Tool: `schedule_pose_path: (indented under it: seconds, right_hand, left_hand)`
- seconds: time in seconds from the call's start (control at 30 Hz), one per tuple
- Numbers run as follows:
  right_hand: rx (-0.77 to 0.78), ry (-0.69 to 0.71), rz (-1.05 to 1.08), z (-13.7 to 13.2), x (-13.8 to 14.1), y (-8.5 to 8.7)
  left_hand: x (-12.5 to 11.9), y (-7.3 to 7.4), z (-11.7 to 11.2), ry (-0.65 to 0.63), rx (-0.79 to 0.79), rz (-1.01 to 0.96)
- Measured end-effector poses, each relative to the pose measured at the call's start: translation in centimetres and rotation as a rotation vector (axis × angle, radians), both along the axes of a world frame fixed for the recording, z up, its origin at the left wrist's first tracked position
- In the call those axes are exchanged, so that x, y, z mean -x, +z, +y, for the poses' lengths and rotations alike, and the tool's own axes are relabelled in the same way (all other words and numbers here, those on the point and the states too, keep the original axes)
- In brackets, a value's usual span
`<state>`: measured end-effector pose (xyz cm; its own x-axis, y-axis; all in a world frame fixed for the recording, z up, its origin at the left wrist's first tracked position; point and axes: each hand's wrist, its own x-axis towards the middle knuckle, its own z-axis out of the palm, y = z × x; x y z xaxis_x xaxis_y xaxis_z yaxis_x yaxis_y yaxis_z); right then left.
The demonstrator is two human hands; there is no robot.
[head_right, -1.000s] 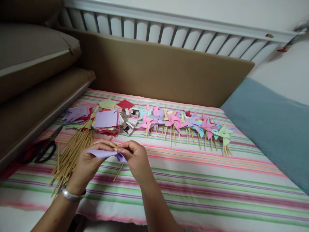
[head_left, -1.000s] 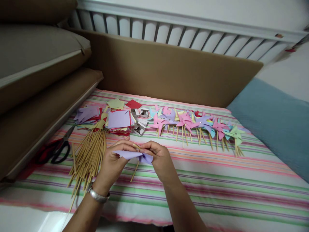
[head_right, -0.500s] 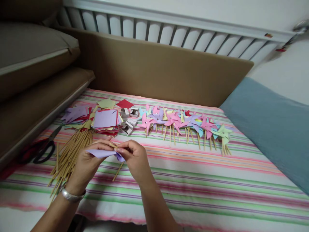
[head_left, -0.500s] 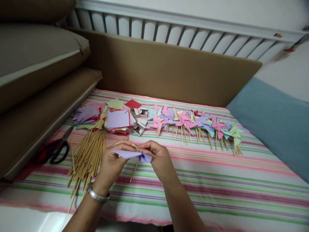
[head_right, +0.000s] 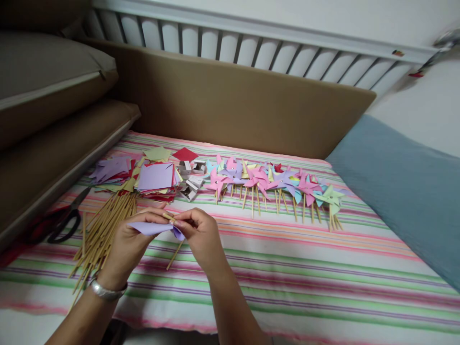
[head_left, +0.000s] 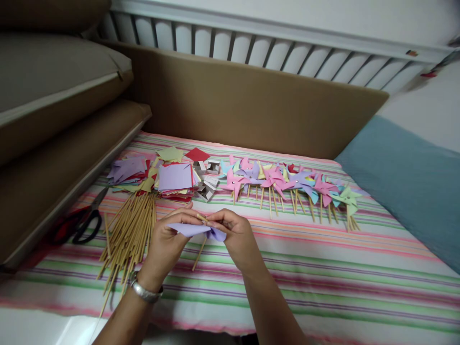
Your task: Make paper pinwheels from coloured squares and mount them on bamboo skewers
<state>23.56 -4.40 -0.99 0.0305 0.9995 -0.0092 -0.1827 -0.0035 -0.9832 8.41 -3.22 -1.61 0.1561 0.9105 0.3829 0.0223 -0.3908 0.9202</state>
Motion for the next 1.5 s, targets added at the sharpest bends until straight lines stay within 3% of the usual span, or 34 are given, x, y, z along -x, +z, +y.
schedule_pose_path:
  seconds: [0.6, 0.97, 1.5]
  right_hand:
    - [-0.021, -0.016, -0.044, -0.04, 0.04, -0.13]
    - [-0.174, -0.059, -0.26, -0.25, 0.04, -0.05]
    - [-0.2, -0.071, -0.254, -0.58, 0.35, -0.35]
  left_hand:
    - [0.08, 0.21, 0.07, -0.005, -0.004, 0.018]
    - [0.36, -0.28, 0.25, -0.048, 0.038, -0.027]
    - [0.29, -0.42, 0.15, -0.032, 0.081, -0.067]
